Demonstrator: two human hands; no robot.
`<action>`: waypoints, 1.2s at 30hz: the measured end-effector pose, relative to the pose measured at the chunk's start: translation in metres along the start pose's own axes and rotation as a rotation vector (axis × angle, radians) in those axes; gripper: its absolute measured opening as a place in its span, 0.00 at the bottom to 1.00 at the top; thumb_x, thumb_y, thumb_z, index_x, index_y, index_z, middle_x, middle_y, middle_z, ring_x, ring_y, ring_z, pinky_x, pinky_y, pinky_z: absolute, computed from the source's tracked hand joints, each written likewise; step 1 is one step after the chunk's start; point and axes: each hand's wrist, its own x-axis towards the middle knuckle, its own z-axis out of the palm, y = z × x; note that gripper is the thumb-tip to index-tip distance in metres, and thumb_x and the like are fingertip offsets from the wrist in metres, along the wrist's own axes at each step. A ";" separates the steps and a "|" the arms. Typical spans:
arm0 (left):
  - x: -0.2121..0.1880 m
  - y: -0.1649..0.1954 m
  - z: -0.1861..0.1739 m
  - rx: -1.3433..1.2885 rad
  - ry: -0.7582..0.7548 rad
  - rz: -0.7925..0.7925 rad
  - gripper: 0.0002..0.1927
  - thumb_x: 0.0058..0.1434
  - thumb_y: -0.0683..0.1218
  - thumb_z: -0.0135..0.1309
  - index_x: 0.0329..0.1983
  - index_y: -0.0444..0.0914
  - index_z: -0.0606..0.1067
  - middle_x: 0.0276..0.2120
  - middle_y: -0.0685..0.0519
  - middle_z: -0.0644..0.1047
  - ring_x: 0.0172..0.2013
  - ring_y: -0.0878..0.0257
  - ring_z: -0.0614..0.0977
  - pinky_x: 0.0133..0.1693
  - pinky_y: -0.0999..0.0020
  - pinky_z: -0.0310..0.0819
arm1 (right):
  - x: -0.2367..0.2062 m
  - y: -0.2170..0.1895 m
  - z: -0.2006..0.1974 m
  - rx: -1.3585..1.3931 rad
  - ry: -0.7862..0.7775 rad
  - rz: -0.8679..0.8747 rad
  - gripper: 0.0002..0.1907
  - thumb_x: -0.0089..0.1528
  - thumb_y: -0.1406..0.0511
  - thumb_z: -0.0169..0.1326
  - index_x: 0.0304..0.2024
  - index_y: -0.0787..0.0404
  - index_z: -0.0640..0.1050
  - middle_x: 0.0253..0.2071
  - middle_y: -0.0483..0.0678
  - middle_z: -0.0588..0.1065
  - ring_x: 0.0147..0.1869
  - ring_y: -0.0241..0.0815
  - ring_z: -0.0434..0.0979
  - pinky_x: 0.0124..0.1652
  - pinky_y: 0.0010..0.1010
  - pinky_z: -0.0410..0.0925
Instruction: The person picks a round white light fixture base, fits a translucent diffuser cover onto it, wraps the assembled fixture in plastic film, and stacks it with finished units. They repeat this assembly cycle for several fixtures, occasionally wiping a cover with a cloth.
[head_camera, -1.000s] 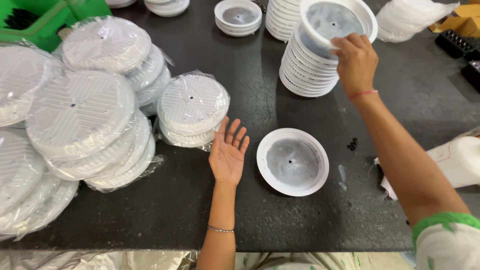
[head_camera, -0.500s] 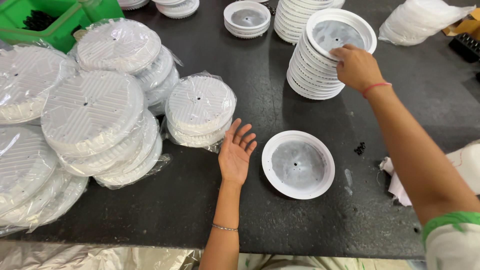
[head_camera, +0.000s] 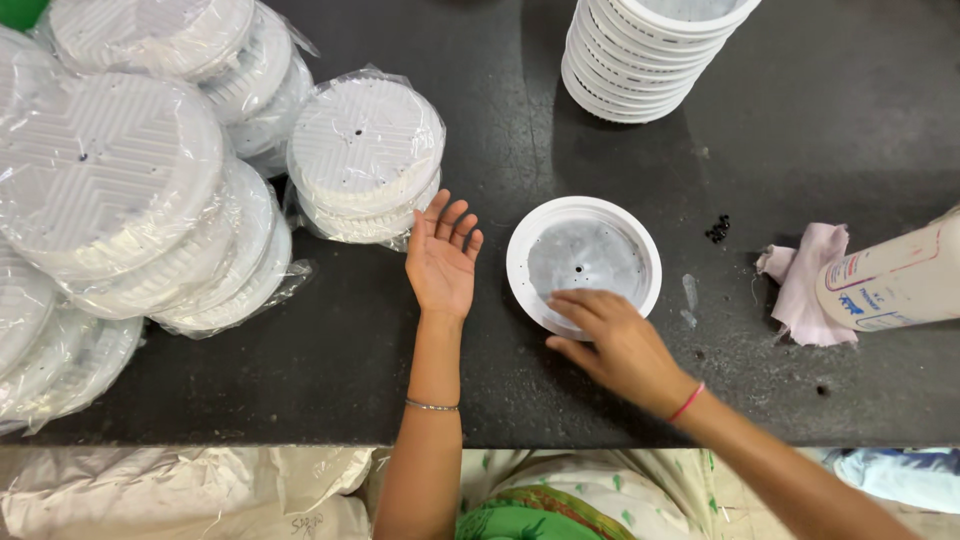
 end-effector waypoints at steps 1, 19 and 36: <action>0.000 -0.002 -0.002 -0.003 0.003 -0.003 0.28 0.72 0.61 0.45 0.65 0.38 0.70 0.51 0.53 0.77 0.49 0.62 0.76 0.51 0.63 0.71 | -0.007 -0.002 0.005 -0.011 0.034 -0.007 0.24 0.57 0.60 0.62 0.54 0.63 0.77 0.57 0.54 0.76 0.60 0.55 0.75 0.57 0.44 0.67; -0.005 -0.012 0.019 0.322 -0.188 -0.270 0.37 0.70 0.66 0.34 0.69 0.34 0.67 0.65 0.44 0.72 0.65 0.55 0.71 0.66 0.61 0.60 | 0.008 0.112 -0.031 1.410 0.429 0.755 0.15 0.71 0.63 0.50 0.50 0.69 0.78 0.46 0.50 0.80 0.47 0.40 0.80 0.50 0.34 0.72; -0.009 -0.035 0.014 0.501 -0.071 -0.384 0.24 0.70 0.49 0.50 0.65 0.31 0.68 0.55 0.42 0.78 0.53 0.59 0.80 0.56 0.64 0.74 | -0.040 0.215 -0.044 -0.091 0.607 0.528 0.13 0.63 0.75 0.55 0.49 0.61 0.83 0.41 0.53 0.78 0.42 0.50 0.80 0.44 0.37 0.72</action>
